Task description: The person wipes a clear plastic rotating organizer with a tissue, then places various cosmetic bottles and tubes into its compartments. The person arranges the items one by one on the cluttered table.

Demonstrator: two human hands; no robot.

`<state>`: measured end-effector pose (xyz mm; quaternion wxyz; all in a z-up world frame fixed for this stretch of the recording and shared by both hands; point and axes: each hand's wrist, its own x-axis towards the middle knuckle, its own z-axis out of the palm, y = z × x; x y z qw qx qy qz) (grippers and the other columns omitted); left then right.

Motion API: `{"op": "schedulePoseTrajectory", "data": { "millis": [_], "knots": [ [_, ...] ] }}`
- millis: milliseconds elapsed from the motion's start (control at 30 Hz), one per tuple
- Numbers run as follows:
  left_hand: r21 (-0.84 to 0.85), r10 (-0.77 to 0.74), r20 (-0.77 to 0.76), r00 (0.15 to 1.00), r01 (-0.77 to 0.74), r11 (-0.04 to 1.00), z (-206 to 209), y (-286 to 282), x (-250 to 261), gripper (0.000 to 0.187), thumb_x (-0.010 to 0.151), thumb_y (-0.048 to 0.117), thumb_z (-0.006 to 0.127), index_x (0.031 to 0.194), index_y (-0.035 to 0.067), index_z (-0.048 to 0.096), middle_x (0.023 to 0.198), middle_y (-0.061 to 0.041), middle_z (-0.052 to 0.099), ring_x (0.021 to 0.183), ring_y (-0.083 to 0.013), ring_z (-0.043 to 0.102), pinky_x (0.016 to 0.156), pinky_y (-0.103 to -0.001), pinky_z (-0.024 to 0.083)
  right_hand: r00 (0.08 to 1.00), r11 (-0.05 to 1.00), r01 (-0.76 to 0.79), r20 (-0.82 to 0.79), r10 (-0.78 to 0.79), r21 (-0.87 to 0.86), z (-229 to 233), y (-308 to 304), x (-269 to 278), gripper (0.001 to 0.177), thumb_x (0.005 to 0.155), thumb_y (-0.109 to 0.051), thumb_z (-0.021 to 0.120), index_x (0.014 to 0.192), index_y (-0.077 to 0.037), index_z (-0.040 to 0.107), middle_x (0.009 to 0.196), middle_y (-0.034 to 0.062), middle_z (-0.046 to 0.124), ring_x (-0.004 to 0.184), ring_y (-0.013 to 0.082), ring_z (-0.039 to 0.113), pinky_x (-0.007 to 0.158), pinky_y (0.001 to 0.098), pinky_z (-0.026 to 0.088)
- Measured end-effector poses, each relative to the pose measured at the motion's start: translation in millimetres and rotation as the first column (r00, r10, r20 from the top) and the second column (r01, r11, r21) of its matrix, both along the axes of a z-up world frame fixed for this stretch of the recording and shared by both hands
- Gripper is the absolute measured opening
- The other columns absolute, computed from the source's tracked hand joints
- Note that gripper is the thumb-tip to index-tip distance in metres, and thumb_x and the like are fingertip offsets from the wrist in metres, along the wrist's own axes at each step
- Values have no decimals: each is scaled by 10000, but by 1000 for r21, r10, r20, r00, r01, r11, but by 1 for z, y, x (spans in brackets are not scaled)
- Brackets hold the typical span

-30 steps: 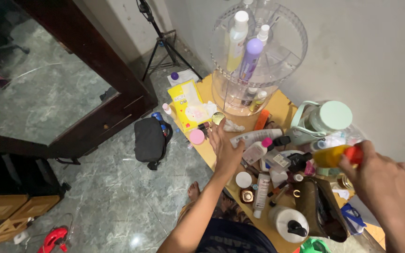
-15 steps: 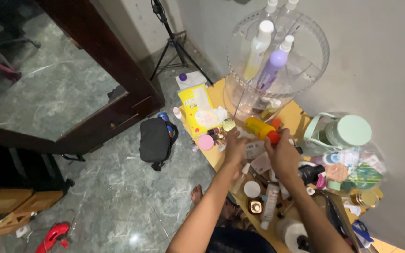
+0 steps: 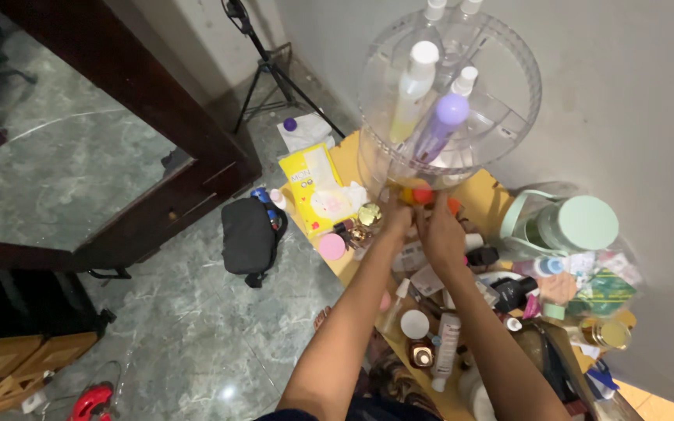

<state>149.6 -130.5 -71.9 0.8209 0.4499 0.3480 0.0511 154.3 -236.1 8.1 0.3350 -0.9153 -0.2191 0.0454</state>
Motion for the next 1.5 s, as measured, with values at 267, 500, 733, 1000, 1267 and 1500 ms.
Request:
{"op": "schedulePoseTrajectory", "data": {
  "millis": [267, 500, 733, 1000, 1267, 1500],
  "knots": [
    [97, 139, 162, 977, -156, 983, -37, 4, 23, 443, 887, -24, 574, 1324, 49, 554, 1031, -65, 604, 730, -113, 548, 558, -260, 432, 958, 961, 247, 120, -262, 127, 62, -166, 7, 187, 1055, -180, 680, 1199, -62, 701, 1028, 153, 749, 939, 292, 737, 825, 402, 547],
    [30, 205, -3, 979, -205, 978, -46, -22, 18, 789, 849, -38, 575, 1561, 54, 250, 1329, -144, 587, 1141, -237, 590, 936, -345, 502, 972, 570, 118, -23, -233, -813, -45, -301, 69, 601, 936, -534, 623, 1321, -73, 595, 1085, 154, 799, 1038, 347, 757, 1129, 632, 282],
    [-46, 198, 36, 980, -196, 979, -35, -40, -13, 872, 888, 56, 558, 1632, 100, 107, 1419, -199, 543, 1233, -266, 539, 1020, -349, 455, 932, 664, 110, -155, -327, -740, -137, -293, 80, 1043, 941, -673, 563, 1569, 122, 318, 1151, 306, 767, 1148, 446, 716, 1205, 709, 111],
    [-159, 215, 9, 977, -211, 964, -28, -45, -19, 899, 892, 49, 554, 1652, 132, 81, 1499, -206, 453, 1295, -280, 532, 1095, -384, 442, 917, 663, 89, -199, -345, -743, -101, -298, 104, 970, 842, -714, 671, 1440, 38, 539, 1282, 277, 728, 1217, 439, 689, 1205, 705, 185],
    [-215, 260, 22, 965, -249, 944, -47, -47, -32, 850, 917, 70, 575, 1646, 190, 156, 1552, -135, 414, 1228, -226, 530, 1026, -379, 475, 936, 868, 313, -31, -351, -386, -30, -386, 119, 679, 974, -476, 755, 1320, 87, 599, 966, 391, 769, 874, 396, 778, 802, 454, 622],
    [-89, 243, -22, 970, -244, 966, -50, -26, -37, 881, 858, 7, 576, 1635, 208, 209, 1524, -134, 437, 1182, -231, 574, 949, -368, 525, 972, 977, 202, -137, -191, 73, 59, -352, 61, 684, 938, -308, 803, 1449, 33, 501, 979, 295, 696, 830, 339, 734, 719, 432, 625]
  ]
}}
